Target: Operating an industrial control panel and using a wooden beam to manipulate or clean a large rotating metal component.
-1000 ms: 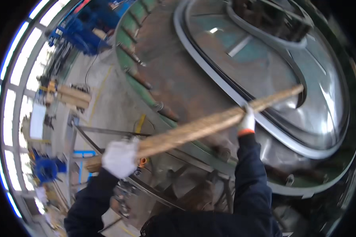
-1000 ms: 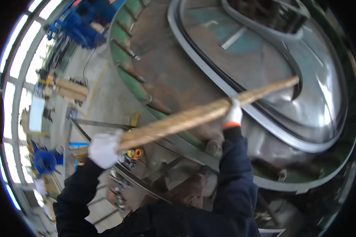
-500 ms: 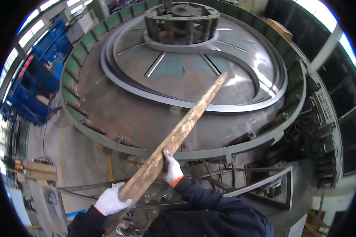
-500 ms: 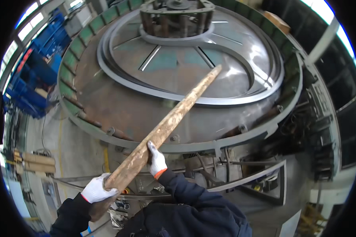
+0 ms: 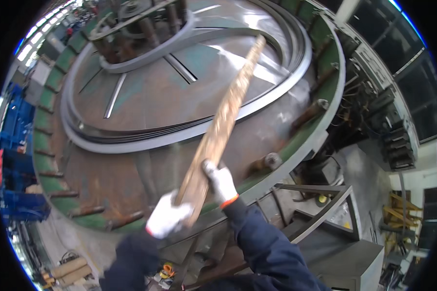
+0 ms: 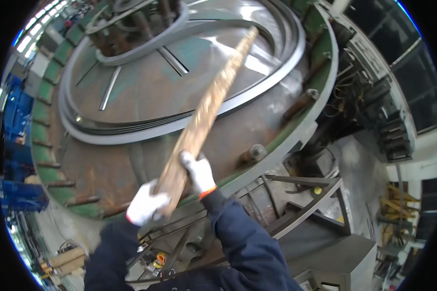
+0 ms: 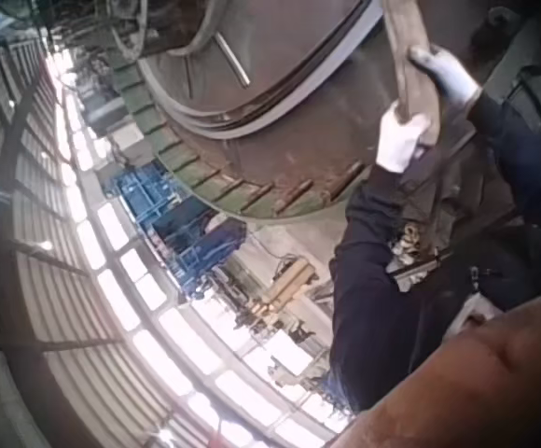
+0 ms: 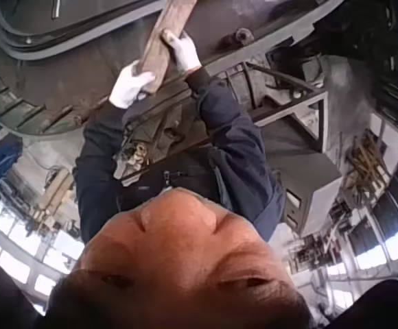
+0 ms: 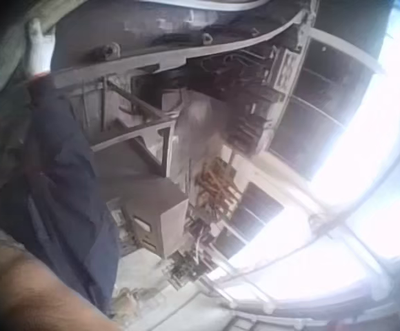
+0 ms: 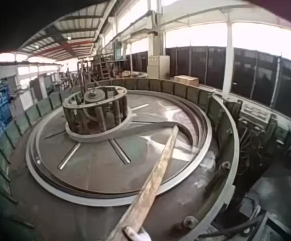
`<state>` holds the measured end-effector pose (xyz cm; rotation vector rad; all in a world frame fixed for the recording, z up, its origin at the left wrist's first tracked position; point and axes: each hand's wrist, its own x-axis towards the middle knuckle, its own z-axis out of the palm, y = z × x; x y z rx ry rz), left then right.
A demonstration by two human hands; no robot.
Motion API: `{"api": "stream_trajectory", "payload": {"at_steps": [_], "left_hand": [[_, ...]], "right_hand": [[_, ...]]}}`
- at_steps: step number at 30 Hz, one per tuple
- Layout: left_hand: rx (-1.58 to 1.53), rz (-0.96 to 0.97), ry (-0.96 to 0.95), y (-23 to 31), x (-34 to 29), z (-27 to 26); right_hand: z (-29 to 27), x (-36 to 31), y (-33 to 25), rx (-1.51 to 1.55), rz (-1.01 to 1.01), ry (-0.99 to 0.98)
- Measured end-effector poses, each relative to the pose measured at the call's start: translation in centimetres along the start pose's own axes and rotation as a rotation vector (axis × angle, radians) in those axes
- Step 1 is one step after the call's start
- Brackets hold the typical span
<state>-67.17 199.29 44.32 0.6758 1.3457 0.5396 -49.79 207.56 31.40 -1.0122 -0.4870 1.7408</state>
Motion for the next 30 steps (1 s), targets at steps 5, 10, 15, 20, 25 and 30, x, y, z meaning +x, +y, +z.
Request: {"api": "stream_trajectory", "payload": {"at_steps": [5,10,15,20,25,30], "left_hand": [[0.216,0.352,0.170,14.5,31.0,7.0],[0.275,0.401,0.261,24.2,35.3,3.8],[-0.058,0.335,0.108,14.2,13.2,6.1],[-0.142,0.095,0.206,4.4,-9.2,9.8],[0.061,0.138,0.227,-6.7,-24.7,7.1],[0.378,0.282,0.255,-18.6,-34.6,2.2]], "right_hand": [[-8.4,5.2,-7.2,0.249,-0.025,0.067],[-12.6,4.3,-11.5,-0.026,-0.188,0.205],[-9.4,6.9,-10.8,0.208,0.073,0.056],[-2.1,7.6,-8.0,0.174,0.143,-0.141],[-0.8,-0.5,-2.6,0.414,0.261,-0.134],[1.2,-12.7,2.2,0.510,0.305,-0.234]]}}
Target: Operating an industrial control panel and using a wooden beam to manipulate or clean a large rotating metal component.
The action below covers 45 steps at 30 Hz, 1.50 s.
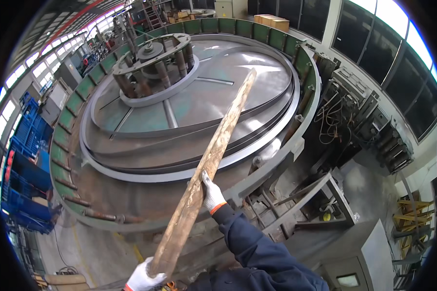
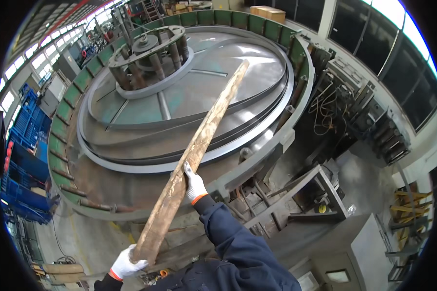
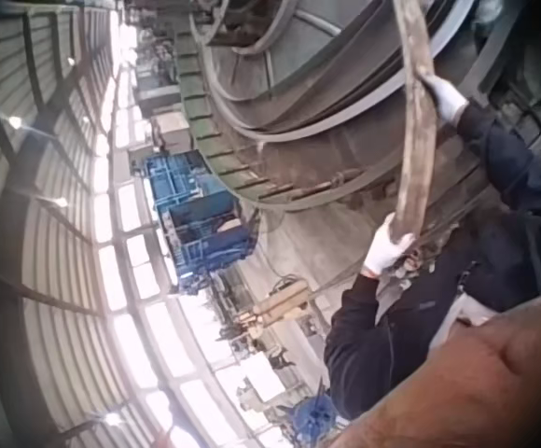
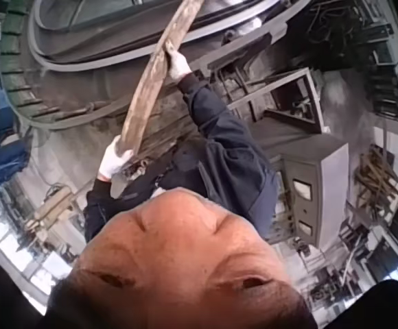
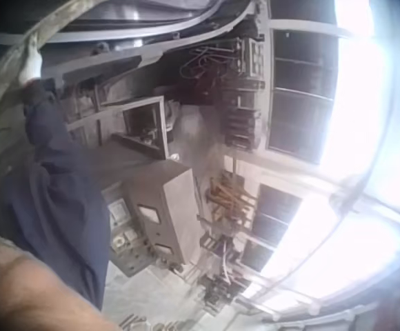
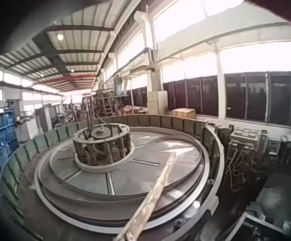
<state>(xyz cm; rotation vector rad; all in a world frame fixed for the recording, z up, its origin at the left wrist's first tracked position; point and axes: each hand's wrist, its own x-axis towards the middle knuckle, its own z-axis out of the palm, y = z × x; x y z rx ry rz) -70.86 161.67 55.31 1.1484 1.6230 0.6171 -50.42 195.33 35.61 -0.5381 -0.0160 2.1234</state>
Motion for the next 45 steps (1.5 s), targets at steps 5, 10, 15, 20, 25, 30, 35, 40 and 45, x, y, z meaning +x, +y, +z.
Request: {"api": "stream_trajectory", "payload": {"at_steps": [5,10,15,20,25,30,35,40,45], "left_hand": [[0.404,0.071,-0.002,-5.9,-10.6,-4.1],[0.540,0.071,-0.028,-13.7,-18.8,-6.2],[0.605,0.119,0.021,-16.6,-20.2,-8.0],[0.986,0.087,0.050,-20.9,-19.7,-10.2],[1.132,0.085,0.009,-18.3,-17.9,-6.5],[1.008,0.343,-0.032,-15.9,-13.8,4.3],[1.106,0.258,-0.167,-20.1,-13.5,3.4],[0.882,0.082,-0.303,-19.8,-12.8,-2.2],[0.775,0.049,-0.281,-20.8,-12.2,-6.1]], "right_hand": [[0.8,-11.0,6.3,-0.183,-0.056,-0.148],[3.3,-19.9,-0.7,-0.511,-0.472,-0.164],[1.5,-26.5,-1.9,-0.414,-0.571,0.014],[-0.8,-34.3,2.6,-0.388,-0.555,0.139],[-6.6,-38.1,8.7,-0.449,-0.472,0.386],[-9.3,-39.6,14.9,-0.202,-0.391,0.540],[-11.9,-39.7,16.5,-0.203,-0.244,0.558],[-11.0,-39.8,17.8,-0.059,-0.082,0.443],[-11.3,-38.4,18.6,-0.215,0.049,0.338]]}}
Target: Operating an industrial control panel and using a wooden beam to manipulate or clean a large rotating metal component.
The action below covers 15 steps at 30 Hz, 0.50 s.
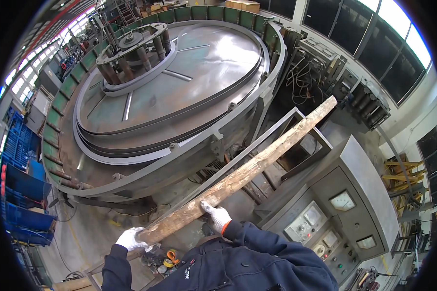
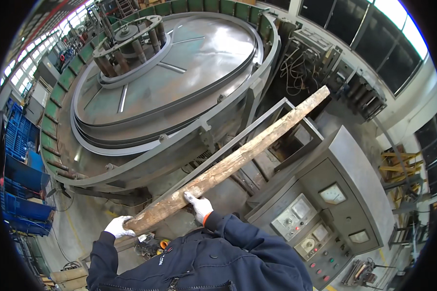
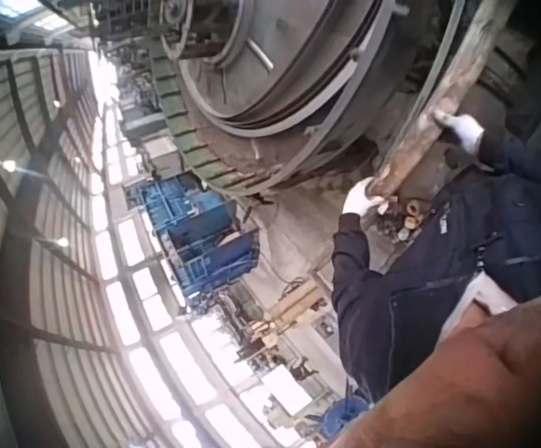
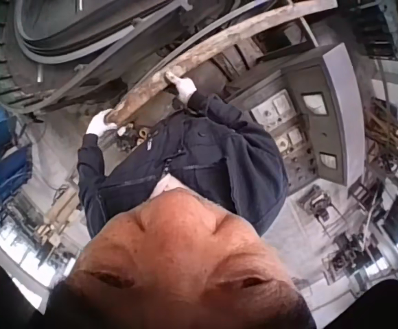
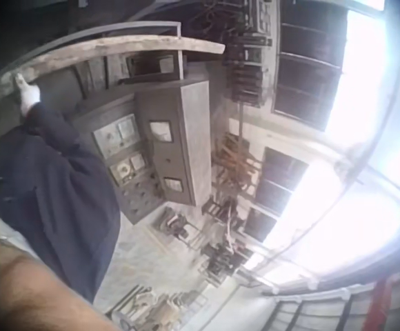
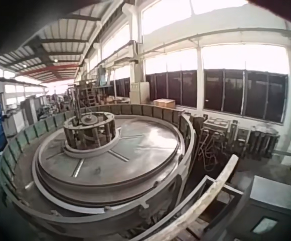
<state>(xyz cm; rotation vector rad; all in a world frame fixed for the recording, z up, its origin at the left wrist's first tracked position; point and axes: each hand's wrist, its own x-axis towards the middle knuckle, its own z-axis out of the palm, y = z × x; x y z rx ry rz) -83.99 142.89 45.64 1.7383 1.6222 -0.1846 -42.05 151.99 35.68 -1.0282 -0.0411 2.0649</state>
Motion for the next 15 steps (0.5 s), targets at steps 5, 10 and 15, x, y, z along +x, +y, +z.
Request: {"api": "stream_trajectory", "payload": {"at_steps": [5,10,15], "left_hand": [[0.123,-0.041,0.045,-3.2,0.7,-0.9],[0.002,-0.056,0.088,-5.6,2.5,-0.1],[0.142,0.123,0.222,-2.4,2.0,-0.9]], "right_hand": [[-0.2,2.6,2.3,-0.114,0.034,-0.041],[1.2,3.9,2.5,-0.142,-0.001,0.040],[2.7,2.6,2.0,-0.219,-0.033,0.011]]}}
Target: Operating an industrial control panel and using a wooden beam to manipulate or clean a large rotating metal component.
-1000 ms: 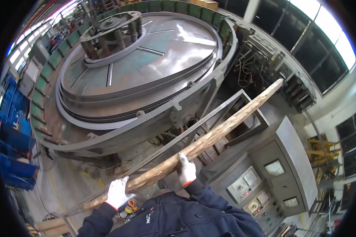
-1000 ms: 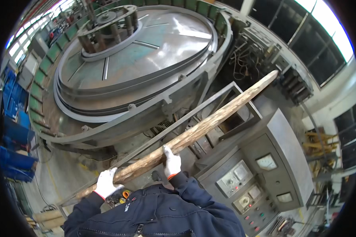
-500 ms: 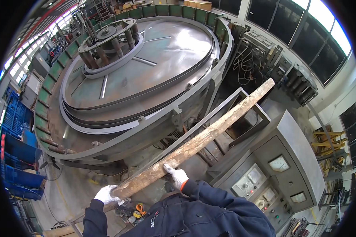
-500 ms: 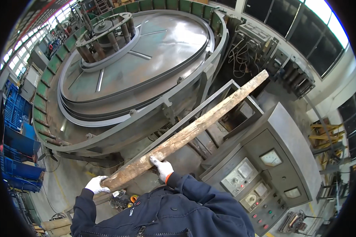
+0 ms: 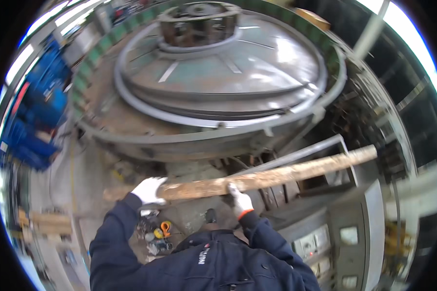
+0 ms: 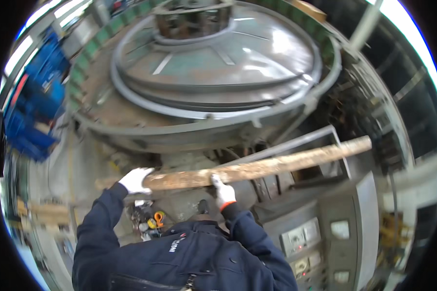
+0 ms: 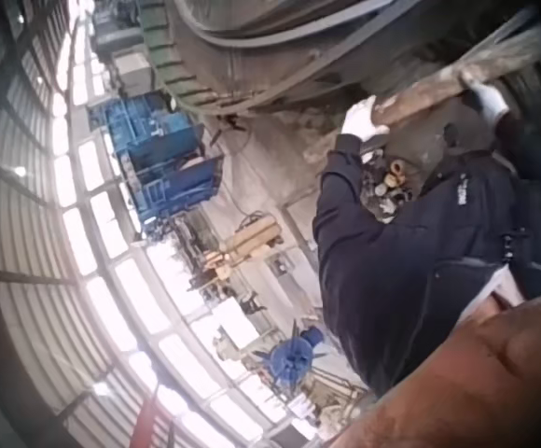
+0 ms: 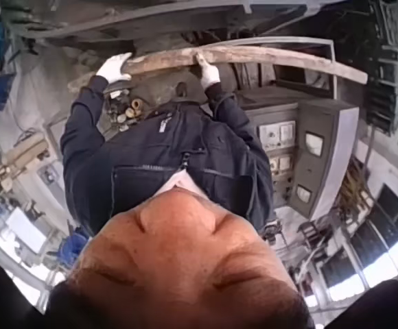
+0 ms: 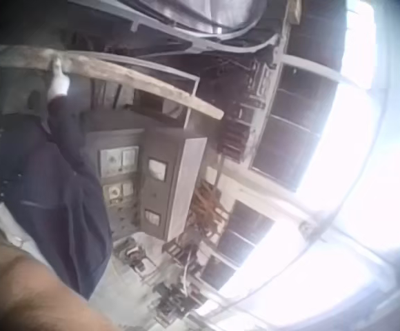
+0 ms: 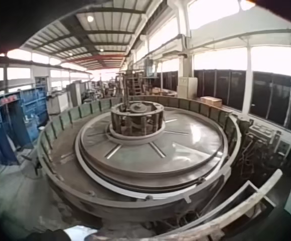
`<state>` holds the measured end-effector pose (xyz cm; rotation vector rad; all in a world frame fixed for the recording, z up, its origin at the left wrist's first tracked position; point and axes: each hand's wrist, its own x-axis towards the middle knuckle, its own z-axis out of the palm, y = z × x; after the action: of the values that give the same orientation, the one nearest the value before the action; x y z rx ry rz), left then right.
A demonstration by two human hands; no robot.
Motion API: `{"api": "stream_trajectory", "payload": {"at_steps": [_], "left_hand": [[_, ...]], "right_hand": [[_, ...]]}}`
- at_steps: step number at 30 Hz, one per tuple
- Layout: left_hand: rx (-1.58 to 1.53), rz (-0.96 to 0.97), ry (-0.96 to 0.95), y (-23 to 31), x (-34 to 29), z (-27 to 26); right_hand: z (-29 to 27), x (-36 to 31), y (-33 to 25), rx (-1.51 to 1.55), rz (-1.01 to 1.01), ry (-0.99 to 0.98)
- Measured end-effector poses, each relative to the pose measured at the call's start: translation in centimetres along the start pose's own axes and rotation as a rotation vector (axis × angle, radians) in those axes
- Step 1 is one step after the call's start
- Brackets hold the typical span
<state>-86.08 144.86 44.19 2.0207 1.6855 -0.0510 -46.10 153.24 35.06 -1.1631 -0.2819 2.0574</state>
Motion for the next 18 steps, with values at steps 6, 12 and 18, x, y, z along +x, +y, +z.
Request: {"api": "stream_trajectory", "payload": {"at_steps": [6,12,18], "left_hand": [[0.238,0.065,0.083,7.4,2.7,1.9],[0.211,0.046,0.087,7.3,4.4,3.0],[0.159,0.175,0.128,8.2,6.9,3.3]], "right_hand": [[-1.6,2.1,1.8,-0.067,-0.011,-0.068],[-3.9,-0.5,1.4,-0.136,0.002,0.045],[-8.5,-6.4,0.5,-0.127,-0.093,0.125]]}}
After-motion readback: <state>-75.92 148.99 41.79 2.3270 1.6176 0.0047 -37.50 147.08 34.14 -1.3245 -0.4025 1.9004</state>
